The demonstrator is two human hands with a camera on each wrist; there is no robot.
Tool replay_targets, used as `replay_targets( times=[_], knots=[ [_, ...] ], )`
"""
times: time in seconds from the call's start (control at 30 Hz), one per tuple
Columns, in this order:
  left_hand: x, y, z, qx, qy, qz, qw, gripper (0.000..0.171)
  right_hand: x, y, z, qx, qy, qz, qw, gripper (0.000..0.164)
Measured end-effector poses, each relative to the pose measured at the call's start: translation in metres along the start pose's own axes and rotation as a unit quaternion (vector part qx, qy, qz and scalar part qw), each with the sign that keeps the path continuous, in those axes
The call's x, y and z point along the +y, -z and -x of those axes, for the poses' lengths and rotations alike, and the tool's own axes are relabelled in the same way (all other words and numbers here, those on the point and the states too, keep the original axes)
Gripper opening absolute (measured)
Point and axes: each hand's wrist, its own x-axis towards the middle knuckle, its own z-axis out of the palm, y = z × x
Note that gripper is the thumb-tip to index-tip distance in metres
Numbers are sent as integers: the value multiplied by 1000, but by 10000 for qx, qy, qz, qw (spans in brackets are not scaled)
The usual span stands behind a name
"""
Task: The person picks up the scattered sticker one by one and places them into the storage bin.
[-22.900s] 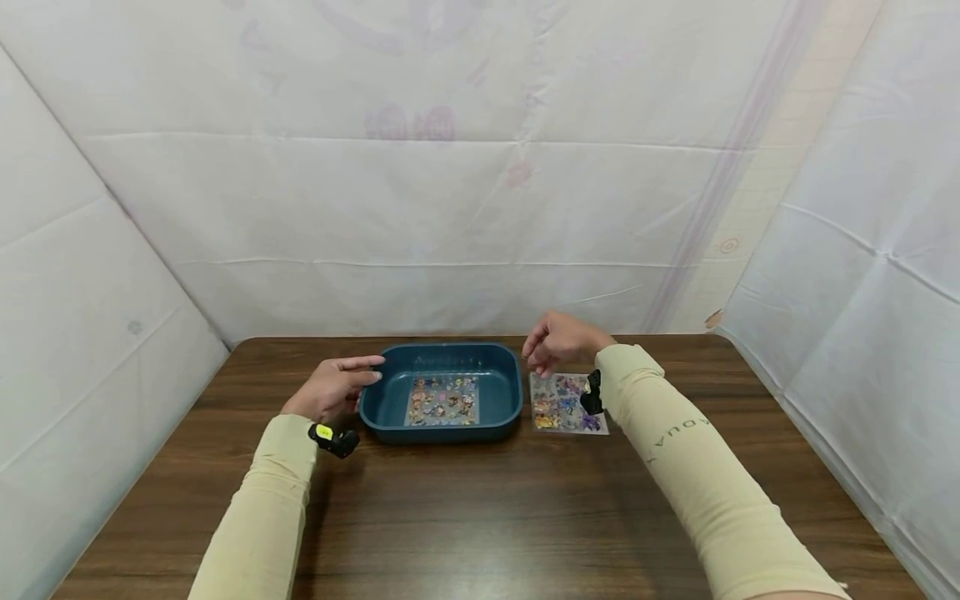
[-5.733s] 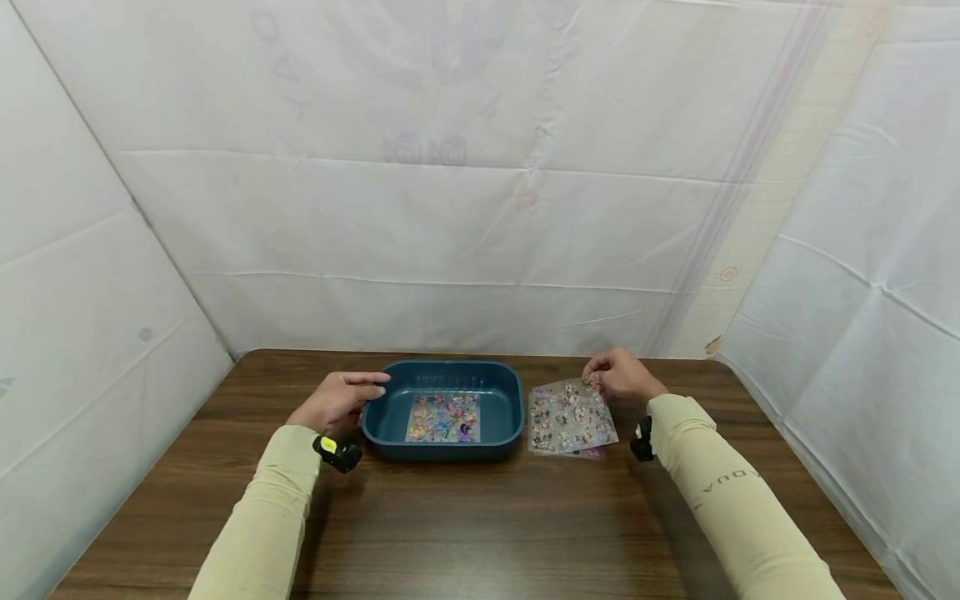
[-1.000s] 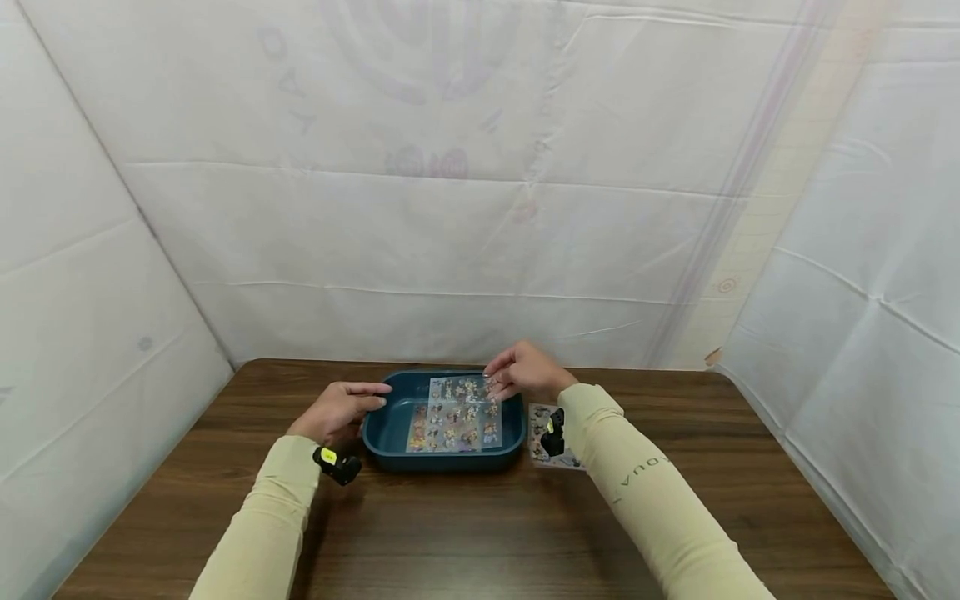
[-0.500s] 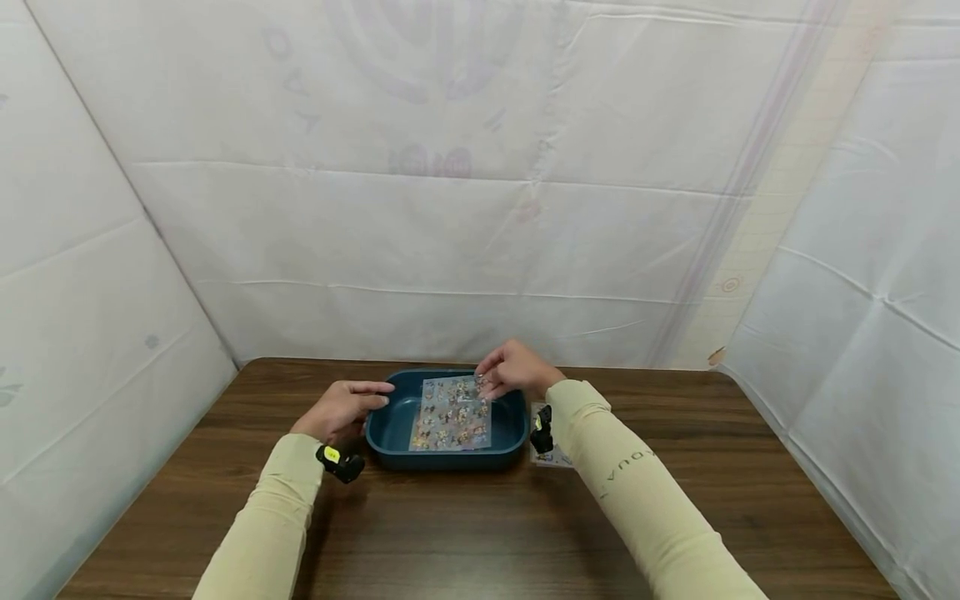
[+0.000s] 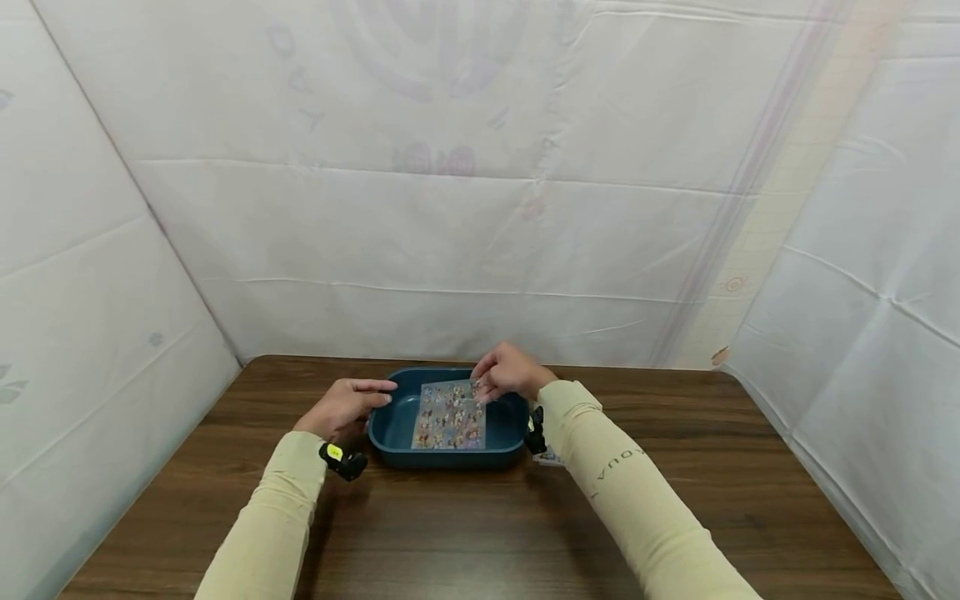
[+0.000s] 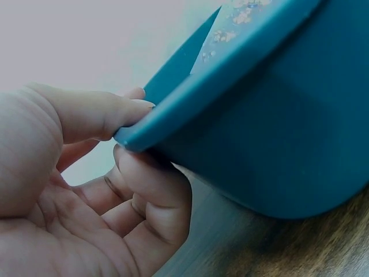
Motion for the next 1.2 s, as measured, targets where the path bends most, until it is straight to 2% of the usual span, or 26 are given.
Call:
replay_targets(
  times=[0.57,0.9,1.2],
  knots=[
    [4,-1,0,27,-27,77,10000,47,-3,-3,-5,-65,-209,85,9997,30],
    [3,0,0,-12,-45,117,9999,44,-2,-5,-5,-200,-168,290,9992,32],
    [2,1,-1,25,16,180,9998,43,0,-8,-8,-284,-364,288,9985,31]
  ],
)
